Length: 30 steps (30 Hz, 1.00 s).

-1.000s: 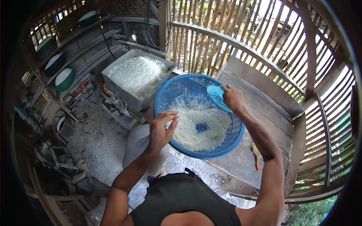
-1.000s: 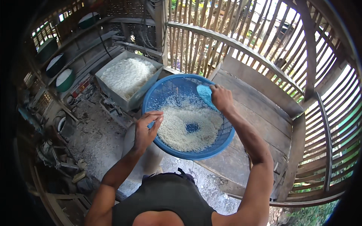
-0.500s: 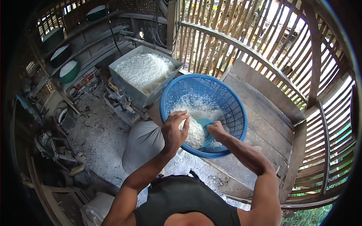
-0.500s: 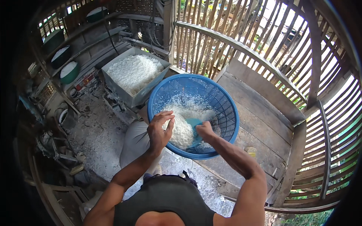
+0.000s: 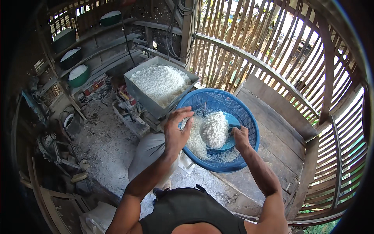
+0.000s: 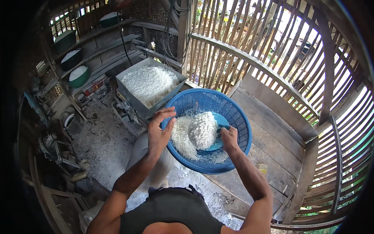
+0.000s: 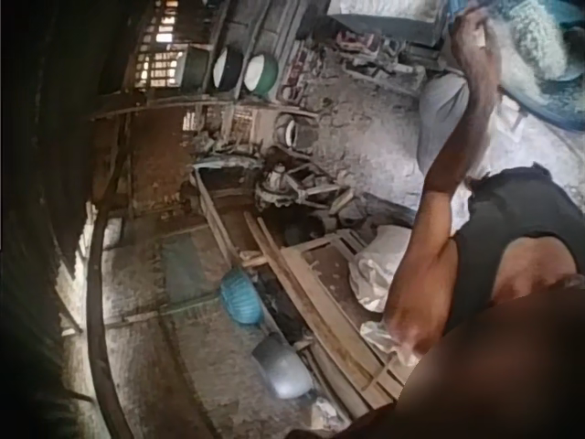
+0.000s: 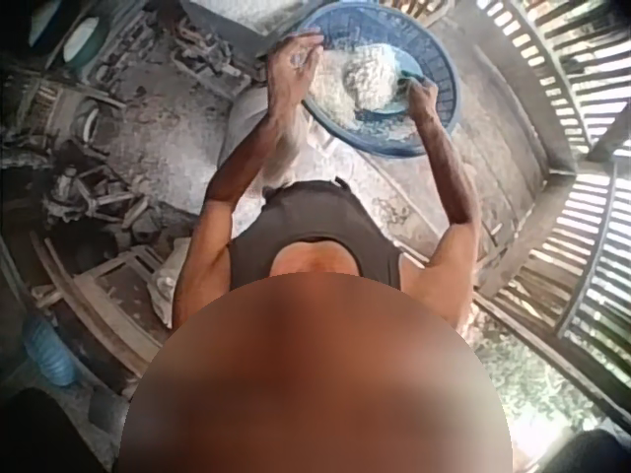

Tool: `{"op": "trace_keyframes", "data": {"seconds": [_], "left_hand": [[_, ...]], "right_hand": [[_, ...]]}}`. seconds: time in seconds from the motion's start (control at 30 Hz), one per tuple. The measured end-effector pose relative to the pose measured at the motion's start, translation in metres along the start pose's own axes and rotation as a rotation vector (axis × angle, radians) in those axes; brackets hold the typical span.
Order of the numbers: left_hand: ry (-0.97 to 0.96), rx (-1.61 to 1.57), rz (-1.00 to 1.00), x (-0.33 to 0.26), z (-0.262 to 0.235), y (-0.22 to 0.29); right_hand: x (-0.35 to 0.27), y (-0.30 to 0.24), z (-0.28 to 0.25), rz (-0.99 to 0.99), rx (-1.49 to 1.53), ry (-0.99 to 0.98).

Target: The person scoops white grain from a blue basin into a metal hopper using a blue scoop, then rubs their hands together and wipes the grain in the hopper.

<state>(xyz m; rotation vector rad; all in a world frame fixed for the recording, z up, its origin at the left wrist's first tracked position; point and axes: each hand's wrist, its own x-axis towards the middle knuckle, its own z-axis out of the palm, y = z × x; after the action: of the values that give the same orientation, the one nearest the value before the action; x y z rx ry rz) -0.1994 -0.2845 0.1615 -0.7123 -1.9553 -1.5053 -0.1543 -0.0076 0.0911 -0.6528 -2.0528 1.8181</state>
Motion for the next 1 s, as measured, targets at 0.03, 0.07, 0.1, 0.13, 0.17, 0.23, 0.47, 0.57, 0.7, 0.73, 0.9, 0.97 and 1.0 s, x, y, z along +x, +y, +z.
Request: {"op": "trace_keyframes", "data": {"seconds": [0.03, 0.07, 0.1, 0.13, 0.17, 0.23, 0.47, 0.57, 0.7, 0.73, 0.9, 0.97, 1.0], "left_hand": [[-0.009, -0.050, -0.059, 0.009, -0.002, 0.001], [-0.018, -0.102, -0.119, 0.017, -0.003, 0.003], [-0.019, -0.143, -0.178, 0.027, -0.009, 0.003], [0.006, -0.156, -0.188, 0.036, -0.010, 0.002], [0.025, -0.147, -0.173, 0.047, -0.012, -0.001], [0.065, -0.122, -0.153, 0.070, -0.019, -0.015], [0.151, 0.168, -0.176, 0.162, -0.069, -0.033], [0.109, 0.248, -0.252, 0.174, -0.071, -0.059], [0.050, 0.363, -0.239, 0.174, -0.081, -0.105], [0.037, 0.380, -0.249, 0.177, -0.080, -0.108], [-0.042, 0.545, -0.162, 0.189, -0.084, -0.120], [-0.016, 0.519, -0.126, 0.192, -0.088, -0.122], [-0.006, 0.508, -0.107, 0.193, -0.088, -0.122]], "right_hand": [[0.003, 0.001, -0.001, 0.019, 0.059, 0.019], [0.005, -0.003, -0.003, 0.033, 0.087, 0.047], [0.005, -0.015, -0.001, 0.034, 0.094, 0.058], [0.006, -0.030, 0.001, 0.036, 0.101, 0.067], [0.010, -0.044, 0.004, 0.037, 0.110, 0.075], [0.014, -0.086, 0.025, 0.037, 0.147, 0.094], [0.073, -0.190, 0.112, -0.406, 0.036, 0.020], [0.110, -0.207, 0.153, -0.719, -0.244, 0.073], [0.089, -0.237, 0.208, -1.003, -0.599, 0.181], [0.088, -0.242, 0.213, -1.038, -0.615, 0.192], [0.084, -0.261, 0.238, -1.181, -0.716, 0.150], [0.077, -0.263, 0.244, -1.223, -0.747, 0.124], [0.074, -0.264, 0.247, -1.230, -0.739, 0.109]]}}
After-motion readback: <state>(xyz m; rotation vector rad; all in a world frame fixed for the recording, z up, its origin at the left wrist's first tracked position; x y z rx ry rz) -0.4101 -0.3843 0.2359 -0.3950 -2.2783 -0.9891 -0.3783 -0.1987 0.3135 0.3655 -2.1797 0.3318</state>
